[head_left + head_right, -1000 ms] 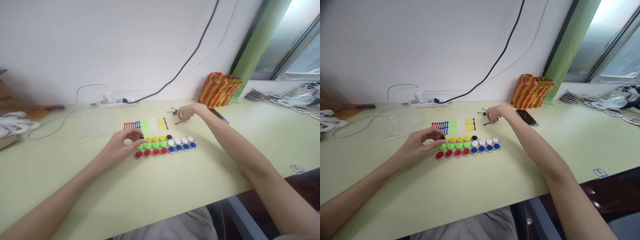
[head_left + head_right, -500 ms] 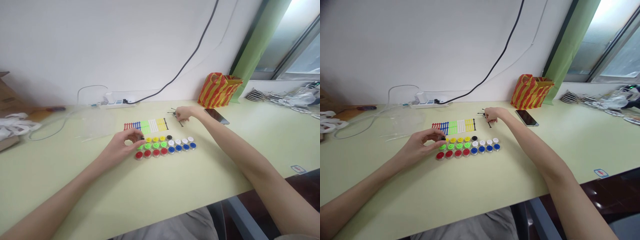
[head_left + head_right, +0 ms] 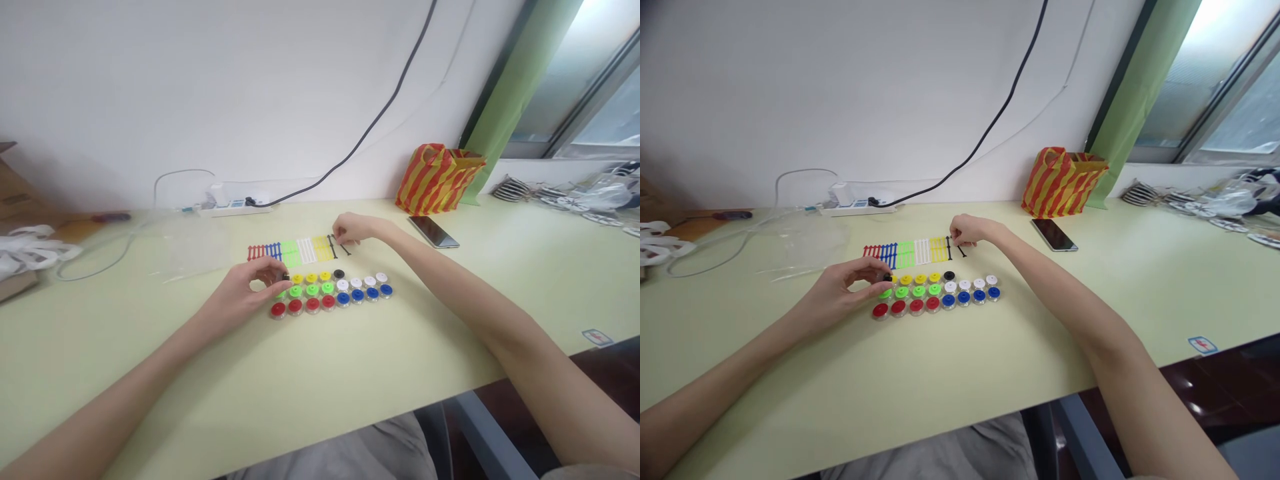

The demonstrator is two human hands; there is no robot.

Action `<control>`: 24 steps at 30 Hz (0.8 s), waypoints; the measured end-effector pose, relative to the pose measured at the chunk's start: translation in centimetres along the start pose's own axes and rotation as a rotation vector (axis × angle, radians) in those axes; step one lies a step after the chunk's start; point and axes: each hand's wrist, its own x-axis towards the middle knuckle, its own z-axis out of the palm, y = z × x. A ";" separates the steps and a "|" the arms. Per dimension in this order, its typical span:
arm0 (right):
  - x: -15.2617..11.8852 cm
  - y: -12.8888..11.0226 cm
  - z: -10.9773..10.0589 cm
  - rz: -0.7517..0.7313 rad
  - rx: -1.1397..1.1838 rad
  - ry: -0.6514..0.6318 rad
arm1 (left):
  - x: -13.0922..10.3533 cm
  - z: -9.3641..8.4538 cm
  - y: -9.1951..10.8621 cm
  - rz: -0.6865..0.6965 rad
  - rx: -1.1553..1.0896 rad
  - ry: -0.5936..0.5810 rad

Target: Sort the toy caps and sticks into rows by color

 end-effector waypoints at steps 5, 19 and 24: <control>-0.3 -0.7 0.0 -0.006 -0.017 0.004 | 0.0 0.0 0.1 0.006 -0.006 0.015; 0.6 -0.2 0.4 -0.057 -0.009 0.030 | 0.1 -0.1 0.5 0.008 0.024 0.027; 0.8 -0.1 0.4 -0.063 -0.024 0.030 | 0.1 -0.1 0.3 0.013 0.013 0.024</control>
